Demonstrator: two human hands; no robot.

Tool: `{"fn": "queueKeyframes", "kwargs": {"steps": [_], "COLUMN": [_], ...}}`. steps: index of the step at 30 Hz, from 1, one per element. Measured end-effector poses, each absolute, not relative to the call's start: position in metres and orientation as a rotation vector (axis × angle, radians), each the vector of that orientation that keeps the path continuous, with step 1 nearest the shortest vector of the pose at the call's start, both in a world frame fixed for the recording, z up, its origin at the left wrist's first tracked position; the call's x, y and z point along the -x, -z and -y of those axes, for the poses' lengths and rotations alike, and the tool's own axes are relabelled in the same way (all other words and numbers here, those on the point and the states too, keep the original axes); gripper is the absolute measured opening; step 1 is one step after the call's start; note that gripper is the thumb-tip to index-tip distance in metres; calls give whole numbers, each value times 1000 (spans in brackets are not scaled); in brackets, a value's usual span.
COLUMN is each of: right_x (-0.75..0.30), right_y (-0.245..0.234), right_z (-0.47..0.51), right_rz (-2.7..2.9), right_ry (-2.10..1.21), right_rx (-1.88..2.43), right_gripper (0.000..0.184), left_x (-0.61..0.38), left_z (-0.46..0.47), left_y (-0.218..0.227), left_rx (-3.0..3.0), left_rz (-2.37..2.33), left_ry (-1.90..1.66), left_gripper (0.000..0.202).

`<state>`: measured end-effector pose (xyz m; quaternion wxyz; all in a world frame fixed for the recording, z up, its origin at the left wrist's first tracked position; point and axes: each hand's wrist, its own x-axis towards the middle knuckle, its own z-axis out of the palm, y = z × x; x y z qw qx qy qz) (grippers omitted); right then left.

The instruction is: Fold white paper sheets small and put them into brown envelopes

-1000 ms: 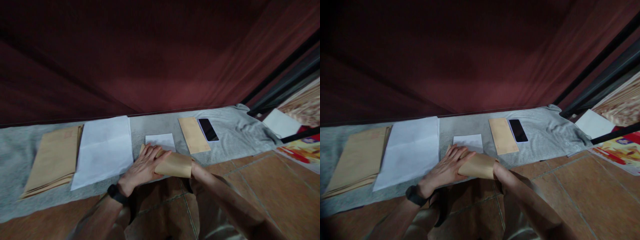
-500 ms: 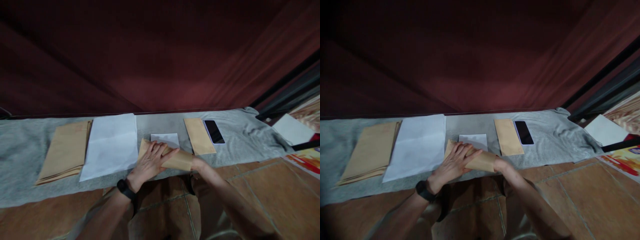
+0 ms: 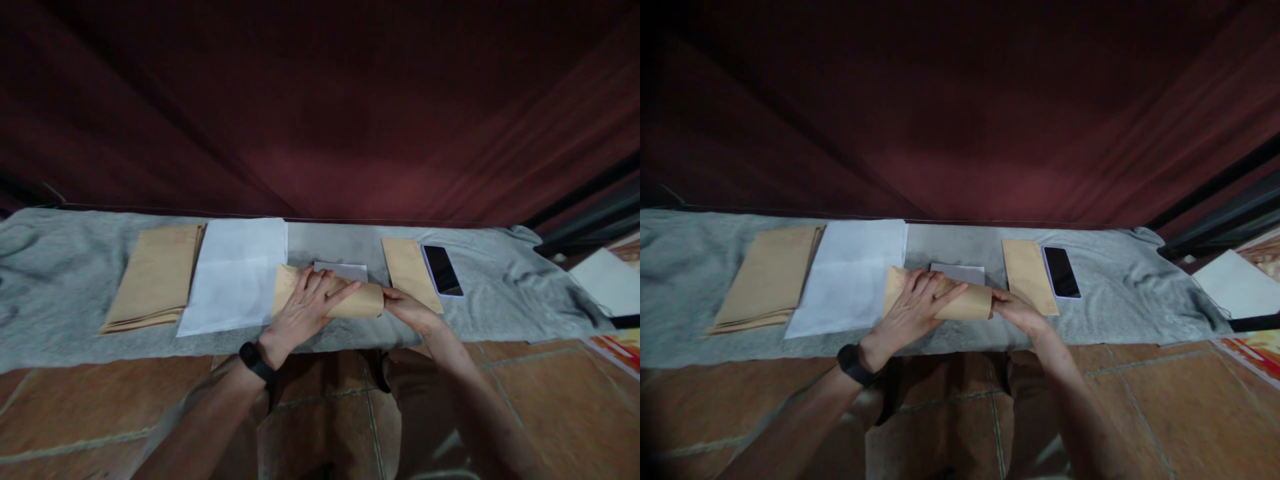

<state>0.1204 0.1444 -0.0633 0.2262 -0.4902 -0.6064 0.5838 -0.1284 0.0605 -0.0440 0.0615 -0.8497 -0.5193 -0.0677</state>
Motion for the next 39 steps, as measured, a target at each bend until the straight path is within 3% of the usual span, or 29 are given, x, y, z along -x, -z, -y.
{"fn": "queueKeyframes", "kwargs": {"steps": [4,19,22,29,39], "right_x": [-120,-124,-125,-100,-72], "right_y": [67,77,86,93,82], "right_z": [-146,-157,-161,-152,-141], "right_rz": [1643,1371,1419,2138,2178], "right_ry": [-1810,-1689,-1497,-553,-609], "right_rx": [1214,1362,1455,1931,1979], "right_gripper": [30,37,39,31,43], "left_x": [128,132,134,139,184], "left_z": [-60,-59,-58,-61,-76], "left_y": [42,42,41,42,46], "left_rx": [2532,2393,2360,2389,2222], "left_rz": [1609,1609,1618,1700,1966], "left_ry": [194,202,197,265,474], "left_gripper": [102,92,92,96,95]}}
